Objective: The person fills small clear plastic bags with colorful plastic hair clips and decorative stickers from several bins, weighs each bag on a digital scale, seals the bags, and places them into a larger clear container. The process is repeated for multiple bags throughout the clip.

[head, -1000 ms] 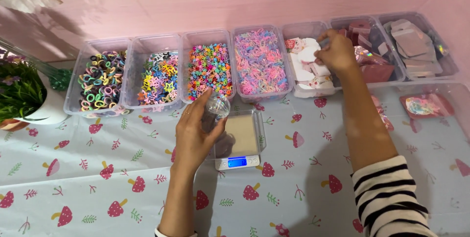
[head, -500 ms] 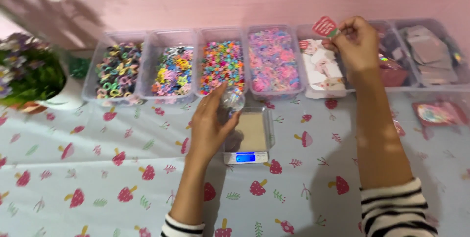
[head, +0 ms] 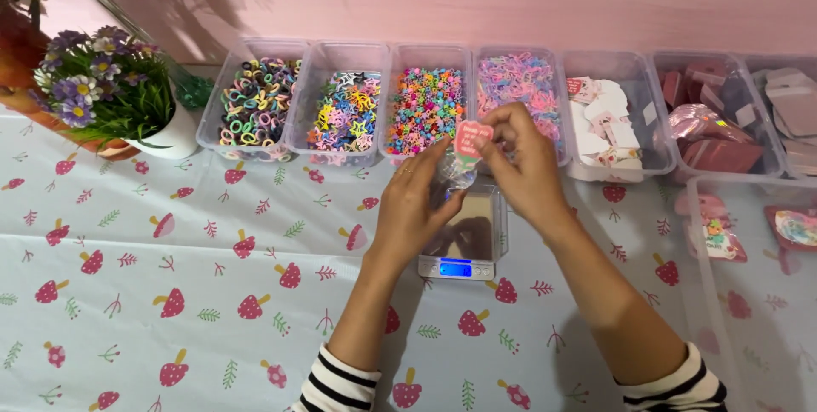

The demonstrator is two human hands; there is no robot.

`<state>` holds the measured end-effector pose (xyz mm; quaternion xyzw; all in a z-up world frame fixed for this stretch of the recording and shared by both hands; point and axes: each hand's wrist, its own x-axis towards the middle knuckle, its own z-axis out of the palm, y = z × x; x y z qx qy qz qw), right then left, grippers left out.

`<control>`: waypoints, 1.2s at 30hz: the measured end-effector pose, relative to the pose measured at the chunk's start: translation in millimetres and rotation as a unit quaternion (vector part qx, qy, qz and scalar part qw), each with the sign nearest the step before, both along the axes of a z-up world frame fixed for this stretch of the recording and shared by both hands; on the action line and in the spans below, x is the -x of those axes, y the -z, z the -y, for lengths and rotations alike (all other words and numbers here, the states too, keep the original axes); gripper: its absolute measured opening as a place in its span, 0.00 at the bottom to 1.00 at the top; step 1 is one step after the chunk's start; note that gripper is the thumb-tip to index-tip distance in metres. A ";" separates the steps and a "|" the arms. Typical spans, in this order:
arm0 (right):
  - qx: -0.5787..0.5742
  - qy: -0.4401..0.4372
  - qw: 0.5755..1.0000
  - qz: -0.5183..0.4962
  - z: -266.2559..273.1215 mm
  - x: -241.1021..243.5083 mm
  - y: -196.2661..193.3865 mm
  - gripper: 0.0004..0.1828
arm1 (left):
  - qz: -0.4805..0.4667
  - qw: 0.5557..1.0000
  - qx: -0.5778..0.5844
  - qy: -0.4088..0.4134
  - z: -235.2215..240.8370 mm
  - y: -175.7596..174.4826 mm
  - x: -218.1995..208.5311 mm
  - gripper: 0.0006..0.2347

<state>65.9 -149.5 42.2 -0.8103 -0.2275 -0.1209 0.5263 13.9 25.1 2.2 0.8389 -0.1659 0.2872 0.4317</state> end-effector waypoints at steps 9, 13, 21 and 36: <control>0.091 0.052 0.992 0.071 2.7 -10.4 33.8 0.08 | 0.024 0.999 -0.002 -0.022 0.0 -7.9 4.7 0.32; 0.142 0.013 0.990 0.014 9.4 -17.8 17.3 0.07 | 0.041 0.998 -0.030 -0.030 -1.9 15.4 -5.5 0.33; 0.165 -0.186 0.969 -0.006 -5.1 -10.4 -23.9 0.05 | 0.109 0.990 -0.081 0.027 -3.0 4.5 -1.0 0.30; 0.178 -0.087 0.980 0.018 1.3 -9.9 -6.7 0.05 | 0.123 0.990 -0.052 0.042 -11.1 1.6 -3.5 0.29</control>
